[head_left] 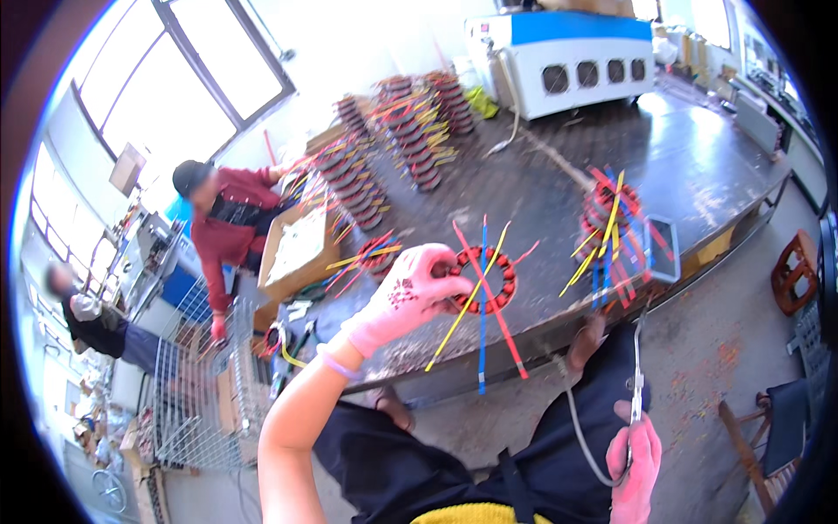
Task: The person uses a handheld heating tool to solder or heat-shrink wires on a circular motor component while holding it in their gloved hands.
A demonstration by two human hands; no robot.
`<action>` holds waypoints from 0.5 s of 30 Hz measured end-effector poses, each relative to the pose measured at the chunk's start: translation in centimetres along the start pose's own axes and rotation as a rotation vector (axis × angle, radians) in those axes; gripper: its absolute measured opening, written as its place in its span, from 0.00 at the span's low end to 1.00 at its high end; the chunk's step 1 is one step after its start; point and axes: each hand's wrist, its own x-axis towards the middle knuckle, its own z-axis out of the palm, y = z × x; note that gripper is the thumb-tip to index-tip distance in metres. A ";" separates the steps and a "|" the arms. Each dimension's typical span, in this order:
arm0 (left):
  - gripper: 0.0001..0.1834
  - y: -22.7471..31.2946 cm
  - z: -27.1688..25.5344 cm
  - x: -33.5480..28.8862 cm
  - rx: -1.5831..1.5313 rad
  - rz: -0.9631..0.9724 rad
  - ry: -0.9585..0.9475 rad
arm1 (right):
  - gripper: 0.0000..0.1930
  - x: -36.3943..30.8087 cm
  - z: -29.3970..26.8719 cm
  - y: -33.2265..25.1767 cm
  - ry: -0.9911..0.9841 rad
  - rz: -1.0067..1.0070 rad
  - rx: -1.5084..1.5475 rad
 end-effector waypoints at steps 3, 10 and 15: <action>0.27 -0.7 2.2 -7.7 -0.679 -0.586 -0.012 | 0.25 0.6 2.8 1.1 -0.126 0.051 -0.062; 0.22 -6.7 2.4 -17.3 -0.017 -0.156 -0.253 | 0.18 0.7 10.0 4.3 -0.393 0.303 -0.027; 0.16 -6.6 2.6 -18.1 -0.131 -0.525 -0.100 | 0.19 0.9 11.2 6.0 -0.452 0.445 0.031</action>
